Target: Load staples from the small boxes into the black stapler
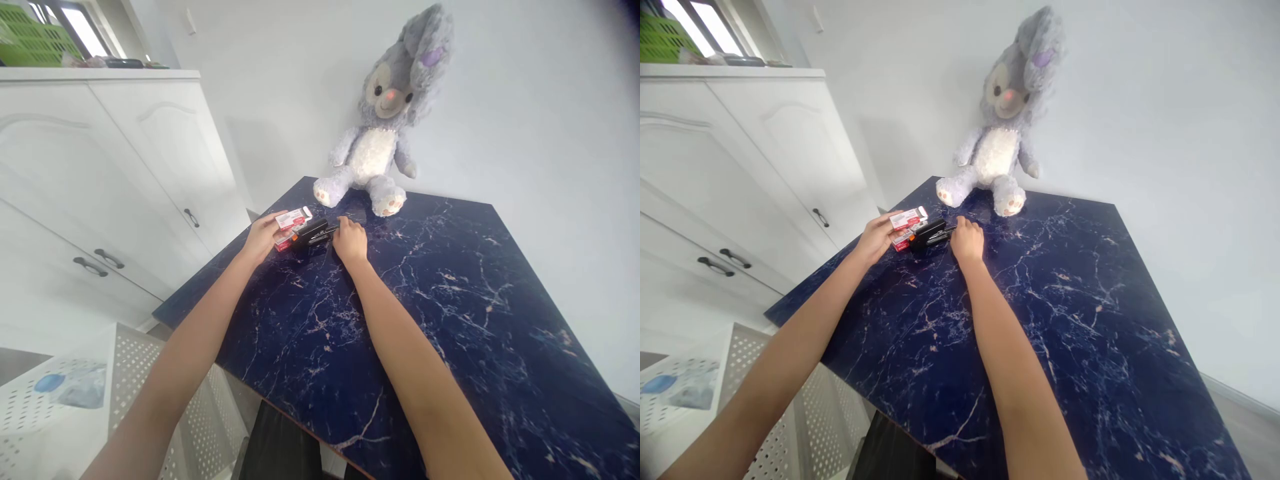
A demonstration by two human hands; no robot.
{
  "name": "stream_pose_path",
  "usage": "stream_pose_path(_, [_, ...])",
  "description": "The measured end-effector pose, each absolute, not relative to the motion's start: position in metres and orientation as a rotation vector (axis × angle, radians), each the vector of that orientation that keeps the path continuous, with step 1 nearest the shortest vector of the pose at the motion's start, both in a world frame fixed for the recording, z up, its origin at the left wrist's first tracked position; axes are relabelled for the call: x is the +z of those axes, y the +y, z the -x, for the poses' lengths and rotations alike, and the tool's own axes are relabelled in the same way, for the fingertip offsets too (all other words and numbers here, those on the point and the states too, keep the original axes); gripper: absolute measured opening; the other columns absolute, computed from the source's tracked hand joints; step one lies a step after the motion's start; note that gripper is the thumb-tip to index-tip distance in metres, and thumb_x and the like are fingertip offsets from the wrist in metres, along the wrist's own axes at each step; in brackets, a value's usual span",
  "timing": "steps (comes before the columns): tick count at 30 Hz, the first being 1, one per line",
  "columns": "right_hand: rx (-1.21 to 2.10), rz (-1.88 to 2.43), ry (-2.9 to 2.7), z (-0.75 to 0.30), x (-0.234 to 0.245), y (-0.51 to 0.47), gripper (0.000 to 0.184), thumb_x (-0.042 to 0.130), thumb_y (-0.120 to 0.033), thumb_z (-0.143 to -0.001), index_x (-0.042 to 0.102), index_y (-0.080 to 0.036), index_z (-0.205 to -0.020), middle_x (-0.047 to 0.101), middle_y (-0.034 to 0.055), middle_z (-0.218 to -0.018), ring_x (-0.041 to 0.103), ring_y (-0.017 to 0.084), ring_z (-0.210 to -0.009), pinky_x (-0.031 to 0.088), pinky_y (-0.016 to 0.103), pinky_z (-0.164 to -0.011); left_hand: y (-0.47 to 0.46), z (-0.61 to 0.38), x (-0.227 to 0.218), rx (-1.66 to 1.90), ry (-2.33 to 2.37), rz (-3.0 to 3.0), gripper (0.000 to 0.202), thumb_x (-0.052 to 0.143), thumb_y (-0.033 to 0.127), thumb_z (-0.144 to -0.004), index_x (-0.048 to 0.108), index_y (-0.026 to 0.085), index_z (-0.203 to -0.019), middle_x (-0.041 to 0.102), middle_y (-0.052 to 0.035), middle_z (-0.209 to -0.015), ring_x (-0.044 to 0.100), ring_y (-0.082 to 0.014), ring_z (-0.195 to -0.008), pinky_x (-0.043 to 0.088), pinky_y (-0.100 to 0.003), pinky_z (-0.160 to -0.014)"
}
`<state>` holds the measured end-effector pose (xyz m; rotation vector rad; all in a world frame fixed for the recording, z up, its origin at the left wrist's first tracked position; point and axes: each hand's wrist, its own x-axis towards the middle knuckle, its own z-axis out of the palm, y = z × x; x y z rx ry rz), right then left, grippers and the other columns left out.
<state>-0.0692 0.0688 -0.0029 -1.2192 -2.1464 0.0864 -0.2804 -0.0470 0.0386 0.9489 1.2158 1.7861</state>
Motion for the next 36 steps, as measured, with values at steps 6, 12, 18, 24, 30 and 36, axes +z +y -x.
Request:
stream_pose_path(6, [0.434,1.199,-1.818,0.064,-0.005,0.090,0.022,0.054,-0.028,-0.095,0.066,-0.020,-0.111,0.077,0.0114,-0.101,0.072,0.028,-0.091,0.051,0.042,-0.090,-0.047,0.278,0.036,1.756,1.221,-0.936,0.022,0.078,0.013,-0.084,0.077,0.010,-0.106,0.076,-0.0137,-0.109,0.074,-0.0194,-0.096,0.063,-0.031,-0.087])
stream_pose_path(12, [0.713,1.001,-1.555,0.060,-0.004,0.091,0.028,0.055,-0.036,-0.092,0.067,-0.018,-0.110,0.077,0.0103,-0.102,0.073,0.021,-0.084,0.054,0.036,-0.089,-0.046,0.277,0.034,1.695,1.206,-0.973,0.023,0.076,0.015,-0.085,0.077,0.011,-0.107,0.077,-0.0125,-0.104,0.073,-0.0152,-0.083,0.062,-0.025,-0.078])
stream_pose_path(18, [0.977,0.901,-1.419,0.063,-0.004,0.085,0.034,0.056,-0.046,-0.090,0.062,-0.020,-0.110,0.074,0.0033,-0.085,0.071,0.018,-0.071,0.057,0.034,-0.079,-0.044,0.275,0.028,1.693,1.304,-1.024,0.023,0.073,0.018,-0.087,0.076,0.012,-0.109,0.077,-0.0101,-0.095,0.071,-0.0119,-0.071,0.061,-0.026,-0.073])
stream_pose_path(24, [1.114,0.732,-1.495,0.081,0.018,0.066,0.025,0.061,-0.044,-0.087,0.063,-0.020,-0.096,0.078,0.0047,-0.093,0.074,0.020,-0.087,0.058,0.034,-0.086,-0.040,0.275,0.024,1.751,1.385,-1.050,0.028,0.075,0.023,-0.086,0.075,0.012,-0.112,0.077,-0.0112,-0.098,0.072,-0.0131,-0.071,0.060,-0.027,-0.072])
stream_pose_path(30, [0.863,0.714,-1.834,0.089,0.055,0.054,0.012,0.068,-0.033,-0.087,0.072,-0.023,-0.093,0.079,0.0002,-0.088,0.074,0.019,-0.085,0.056,0.033,-0.087,-0.039,0.275,0.023,1.791,1.338,-0.992,0.029,0.077,0.025,-0.085,0.074,0.012,-0.111,0.078,-0.0105,-0.097,0.071,-0.0128,-0.070,0.061,-0.028,-0.076])
stream_pose_path(36, [0.393,0.900,-2.137,0.086,0.061,0.047,0.018,0.059,-0.020,-0.092,0.076,-0.024,-0.099,0.078,0.0052,-0.094,0.072,0.024,-0.089,0.052,0.037,-0.090,-0.042,0.274,0.022,1.706,1.329,-1.044,0.033,0.077,0.028,-0.086,0.074,0.014,-0.116,0.077,-0.0111,-0.104,0.072,-0.0130,-0.075,0.060,-0.026,-0.076])
